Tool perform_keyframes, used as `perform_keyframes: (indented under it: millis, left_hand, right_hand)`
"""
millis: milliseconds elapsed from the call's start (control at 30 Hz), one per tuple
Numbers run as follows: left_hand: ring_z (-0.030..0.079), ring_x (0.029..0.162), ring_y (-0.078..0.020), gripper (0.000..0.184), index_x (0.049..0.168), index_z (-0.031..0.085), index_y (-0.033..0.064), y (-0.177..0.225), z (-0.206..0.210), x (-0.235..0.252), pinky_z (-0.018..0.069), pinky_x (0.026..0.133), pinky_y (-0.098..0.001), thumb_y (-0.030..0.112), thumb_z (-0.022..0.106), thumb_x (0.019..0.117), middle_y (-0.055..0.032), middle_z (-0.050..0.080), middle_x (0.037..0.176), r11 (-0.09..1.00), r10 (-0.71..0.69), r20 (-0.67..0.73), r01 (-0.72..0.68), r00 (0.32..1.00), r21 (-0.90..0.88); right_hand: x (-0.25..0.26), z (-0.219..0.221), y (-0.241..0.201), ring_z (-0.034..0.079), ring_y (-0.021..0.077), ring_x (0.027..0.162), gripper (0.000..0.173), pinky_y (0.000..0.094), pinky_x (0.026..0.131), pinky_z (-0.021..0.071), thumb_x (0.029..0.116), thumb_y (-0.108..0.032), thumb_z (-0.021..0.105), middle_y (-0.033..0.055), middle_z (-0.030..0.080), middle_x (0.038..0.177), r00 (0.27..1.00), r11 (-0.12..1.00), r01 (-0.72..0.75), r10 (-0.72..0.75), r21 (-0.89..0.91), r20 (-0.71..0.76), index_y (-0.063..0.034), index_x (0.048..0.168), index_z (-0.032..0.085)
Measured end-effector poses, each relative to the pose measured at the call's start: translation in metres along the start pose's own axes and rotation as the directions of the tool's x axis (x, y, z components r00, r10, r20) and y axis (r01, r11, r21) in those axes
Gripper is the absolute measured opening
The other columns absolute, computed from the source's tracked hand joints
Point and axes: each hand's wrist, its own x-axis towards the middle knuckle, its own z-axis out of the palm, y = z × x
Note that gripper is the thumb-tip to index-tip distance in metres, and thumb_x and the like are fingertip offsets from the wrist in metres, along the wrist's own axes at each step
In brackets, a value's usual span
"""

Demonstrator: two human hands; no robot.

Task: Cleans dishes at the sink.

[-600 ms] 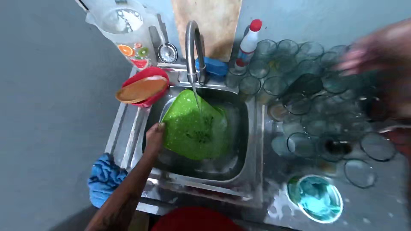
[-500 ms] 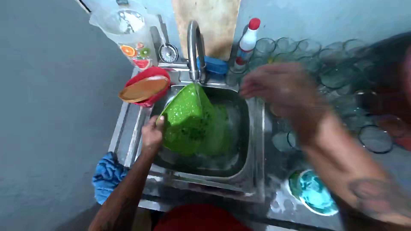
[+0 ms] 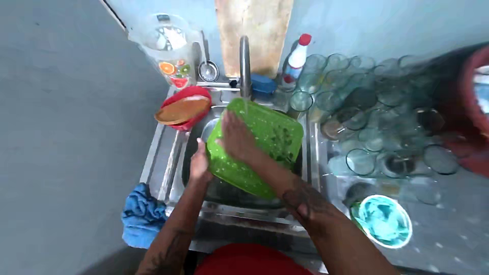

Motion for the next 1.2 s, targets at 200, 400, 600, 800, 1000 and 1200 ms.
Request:
perform_keyframes:
  millis: [200, 400, 600, 800, 1000, 1200]
  left_hand:
    - [0.069, 0.091, -0.0213, 0.057, 0.13, 0.057, 0.0015, 0.002, -0.006, 0.017, 0.0594, 0.079, -0.0421, 0.048, 0.031, 0.1105, -0.0151, 0.068, 0.105, 0.998, -0.052, -0.032, 0.051, 0.998, -0.037]
    - [0.07, 0.087, -0.0199, 0.051, 0.127, 0.059, 0.0017, -0.002, 0.015, 0.005, 0.0606, 0.076, -0.0396, 0.043, 0.034, 0.111, -0.013, 0.07, 0.1, 0.997, -0.075, 0.118, 0.077, 0.99, -0.01]
    - [0.069, 0.089, -0.0207, 0.051, 0.13, 0.056, 0.003, 0.001, 0.005, 0.023, 0.0596, 0.078, -0.0415, 0.044, 0.034, 0.1108, -0.0134, 0.068, 0.104, 0.995, -0.083, 0.053, 0.085, 0.995, -0.048]
    - [0.07, 0.086, -0.0202, 0.048, 0.127, 0.058, 0.0028, 0.003, -0.007, 0.014, 0.0609, 0.075, -0.0405, 0.042, 0.036, 0.1109, -0.0125, 0.07, 0.099, 0.997, -0.068, 0.071, 0.07, 0.995, -0.039]
    - [0.069, 0.082, -0.0169, 0.049, 0.124, 0.059, -0.0001, -0.005, 0.01, 0.015, 0.0599, 0.074, -0.0366, 0.039, 0.031, 0.1123, -0.0113, 0.069, 0.095, 1.0, -0.009, 0.148, 0.013, 0.989, -0.026]
    - [0.068, 0.104, -0.018, 0.051, 0.14, 0.053, 0.0073, 0.01, -0.033, 0.035, 0.0581, 0.09, -0.0411, 0.042, 0.03, 0.1118, -0.0107, 0.068, 0.118, 0.996, 0.086, -0.008, -0.087, 0.996, -0.03]
  right_hand:
    - [-0.067, -0.039, 0.028, 0.03, 0.0316, 0.154, 0.058, 0.0568, 0.126, 0.0192, 0.1069, -0.04, 0.049, 0.0122, 0.037, 0.165, 0.926, 0.983, 0.159, -0.18, 0.091, 0.331, -0.0064, 0.154, 0.045]
    - [-0.029, -0.024, 0.044, 0.023, 0.0388, 0.156, 0.073, 0.058, 0.127, 0.017, 0.1061, -0.051, 0.043, 0.021, 0.028, 0.167, 0.994, 0.998, -0.047, 0.052, -0.052, 0.1, 0.0014, 0.156, 0.037]
    - [-0.099, -0.026, -0.003, 0.039, 0.0312, 0.15, 0.047, 0.0549, 0.124, 0.027, 0.1097, -0.029, 0.043, 0.0133, 0.046, 0.159, 0.927, 0.953, 0.22, -0.27, 0.207, 0.261, -0.0034, 0.149, 0.052]
    - [-0.065, -0.034, 0.093, 0.03, 0.0422, 0.153, 0.074, 0.0605, 0.124, 0.024, 0.1072, -0.055, 0.034, 0.0236, 0.033, 0.164, 0.998, 0.983, -0.029, 0.037, -0.183, 0.041, 0.0025, 0.154, 0.041]
    - [-0.038, -0.012, -0.009, 0.028, 0.0321, 0.155, 0.061, 0.0558, 0.127, 0.0181, 0.1077, -0.042, 0.045, 0.0149, 0.034, 0.166, 0.968, 0.989, 0.077, -0.105, 0.129, 0.227, -0.0033, 0.155, 0.043]
    - [-0.109, -0.058, 0.033, 0.032, 0.0339, 0.153, 0.05, 0.0515, 0.126, 0.0252, 0.1093, -0.026, 0.043, 0.018, 0.038, 0.163, 0.907, 0.991, -0.035, -0.023, 0.13, 0.421, 0.0012, 0.151, 0.046]
